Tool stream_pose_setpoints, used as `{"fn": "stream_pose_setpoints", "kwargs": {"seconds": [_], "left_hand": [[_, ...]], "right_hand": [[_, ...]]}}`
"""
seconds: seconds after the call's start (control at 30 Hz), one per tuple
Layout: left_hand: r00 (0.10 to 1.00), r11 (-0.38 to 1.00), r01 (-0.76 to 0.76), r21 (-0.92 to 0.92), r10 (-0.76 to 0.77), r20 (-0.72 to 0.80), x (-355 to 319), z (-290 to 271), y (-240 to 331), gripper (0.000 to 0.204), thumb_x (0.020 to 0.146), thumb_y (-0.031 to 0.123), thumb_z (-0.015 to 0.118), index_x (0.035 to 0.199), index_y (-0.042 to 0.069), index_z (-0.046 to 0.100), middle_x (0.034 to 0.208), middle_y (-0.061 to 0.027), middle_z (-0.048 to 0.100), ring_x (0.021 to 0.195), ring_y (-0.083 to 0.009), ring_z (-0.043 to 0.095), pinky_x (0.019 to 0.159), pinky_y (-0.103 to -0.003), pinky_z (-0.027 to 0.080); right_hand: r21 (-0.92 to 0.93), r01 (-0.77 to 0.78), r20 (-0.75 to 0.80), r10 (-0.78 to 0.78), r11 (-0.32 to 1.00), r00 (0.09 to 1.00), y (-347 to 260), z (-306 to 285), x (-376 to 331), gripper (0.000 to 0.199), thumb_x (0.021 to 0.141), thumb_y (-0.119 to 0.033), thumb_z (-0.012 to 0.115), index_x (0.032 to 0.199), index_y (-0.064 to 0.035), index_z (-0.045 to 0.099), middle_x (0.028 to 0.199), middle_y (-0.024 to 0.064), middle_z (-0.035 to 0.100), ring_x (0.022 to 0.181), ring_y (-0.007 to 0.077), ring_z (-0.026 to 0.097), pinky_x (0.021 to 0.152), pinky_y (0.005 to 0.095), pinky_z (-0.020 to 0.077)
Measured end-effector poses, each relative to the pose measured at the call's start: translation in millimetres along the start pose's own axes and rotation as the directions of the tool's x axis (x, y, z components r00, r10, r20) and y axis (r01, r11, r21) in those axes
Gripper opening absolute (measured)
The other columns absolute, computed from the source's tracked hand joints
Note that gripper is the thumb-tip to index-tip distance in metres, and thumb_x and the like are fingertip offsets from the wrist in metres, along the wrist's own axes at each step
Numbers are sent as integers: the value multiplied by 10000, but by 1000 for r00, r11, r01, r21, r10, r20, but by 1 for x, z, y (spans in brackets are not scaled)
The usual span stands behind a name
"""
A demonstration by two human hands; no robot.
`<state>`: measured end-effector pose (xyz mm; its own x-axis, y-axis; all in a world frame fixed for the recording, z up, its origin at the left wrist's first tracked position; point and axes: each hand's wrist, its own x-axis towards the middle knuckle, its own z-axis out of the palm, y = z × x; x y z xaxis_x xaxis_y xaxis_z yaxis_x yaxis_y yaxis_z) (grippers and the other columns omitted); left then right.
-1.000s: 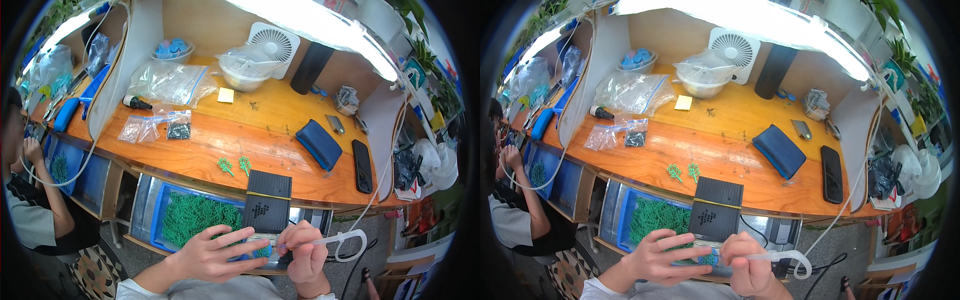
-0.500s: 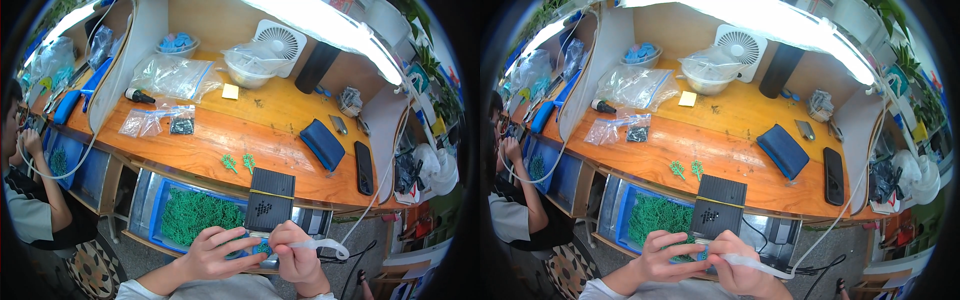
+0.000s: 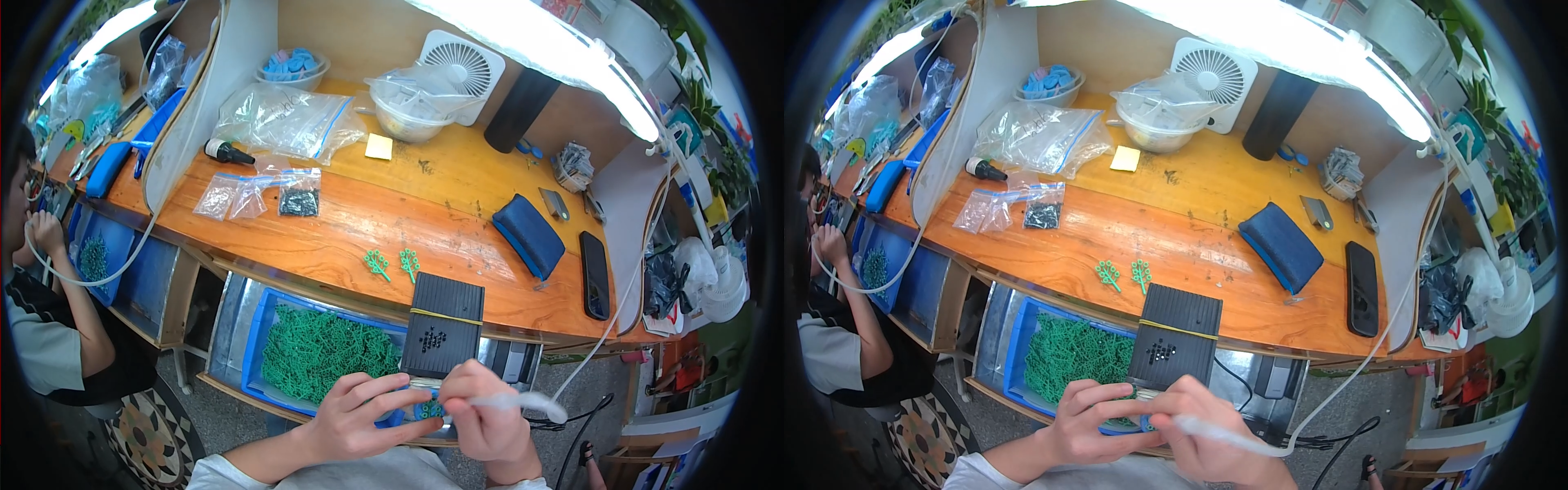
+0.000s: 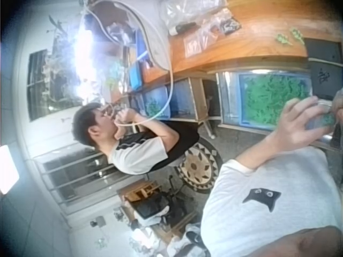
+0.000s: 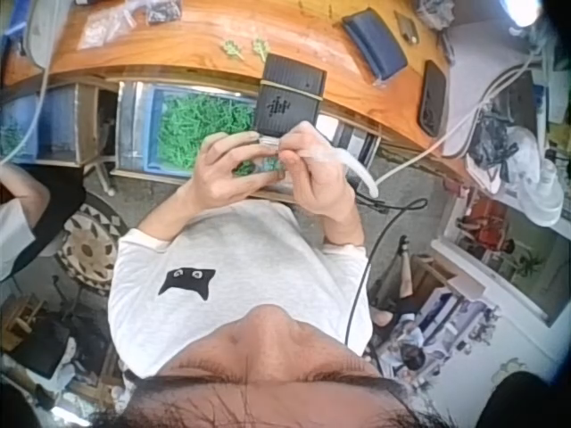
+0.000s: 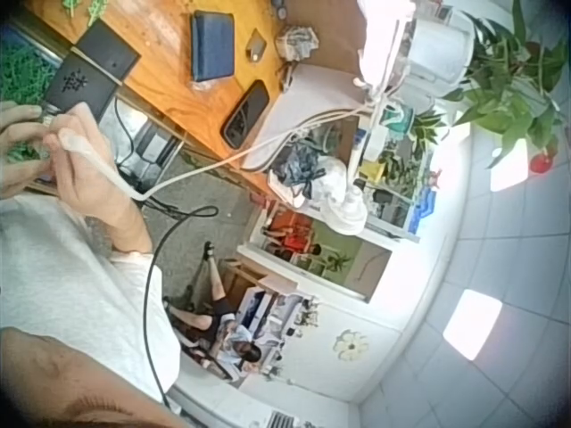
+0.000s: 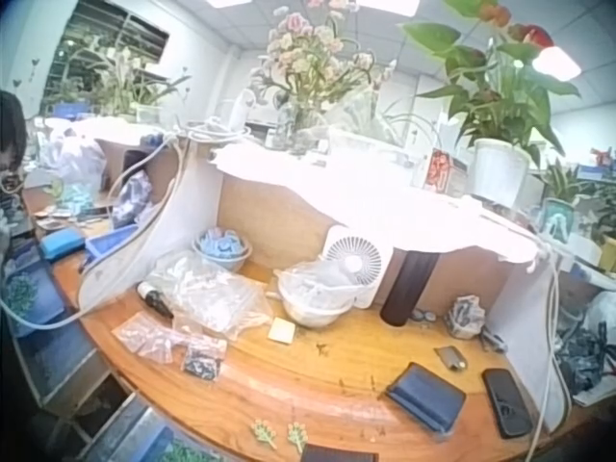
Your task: Assembling small green plastic components onto a black base using a vacuum pickup tool.
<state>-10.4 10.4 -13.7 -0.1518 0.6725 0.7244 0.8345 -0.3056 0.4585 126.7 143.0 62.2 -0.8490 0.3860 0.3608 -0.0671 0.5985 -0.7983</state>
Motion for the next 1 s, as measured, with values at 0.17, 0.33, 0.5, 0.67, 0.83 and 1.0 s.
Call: {"fn": "stream_pose_setpoints", "kwargs": {"seconds": [0.17,0.33,0.5,0.67,0.83,1.0], "left_hand": [[1000,999,-26,39,25,15,0,-1,-1,199,690,320,865,875,342,795,1112,90,700,1079,-158,578,844,-307,417],[1000,1000,-1,5,1,32,-1,-3,1,258,778,262,777,1019,354,788,1170,79,688,1122,-129,593,834,-277,416],[999,1000,18,12,-18,44,1,-2,3,250,735,275,817,974,348,797,1131,83,689,1064,-136,586,826,-282,423],[999,1000,19,-21,-18,27,2,0,2,252,698,275,857,938,328,804,1095,88,687,996,-148,571,789,-283,441],[999,997,29,-77,-26,41,-1,2,3,249,754,228,806,998,273,786,1173,40,653,1053,-152,579,819,-276,471],[999,997,20,-77,-17,39,-3,4,2,249,769,227,796,1015,264,781,1182,33,645,1070,-151,568,819,-273,471]], "right_hand": [[-101,9,-183,-27,995,983,17,-5,8,25,953,32,570,966,28,591,842,133,607,688,243,556,587,335,439],[-138,-78,-224,46,987,974,20,-1,17,49,956,56,550,937,37,592,838,127,601,680,237,533,580,338,414],[-147,-112,-220,78,983,972,19,-1,17,50,958,47,553,935,34,596,834,128,601,687,238,538,589,334,424],[141,-44,-161,66,989,985,19,-2,-12,47,979,-12,557,967,18,591,817,137,598,667,247,545,577,334,443],[131,-10,-83,21,991,996,10,5,-15,315,1067,-273,482,943,12,536,785,95,506,629,159,544,563,278,449],[89,7,-54,-2,996,999,9,4,-15,287,1054,-251,514,953,15,553,782,101,522,648,185,571,567,295,457]]}}
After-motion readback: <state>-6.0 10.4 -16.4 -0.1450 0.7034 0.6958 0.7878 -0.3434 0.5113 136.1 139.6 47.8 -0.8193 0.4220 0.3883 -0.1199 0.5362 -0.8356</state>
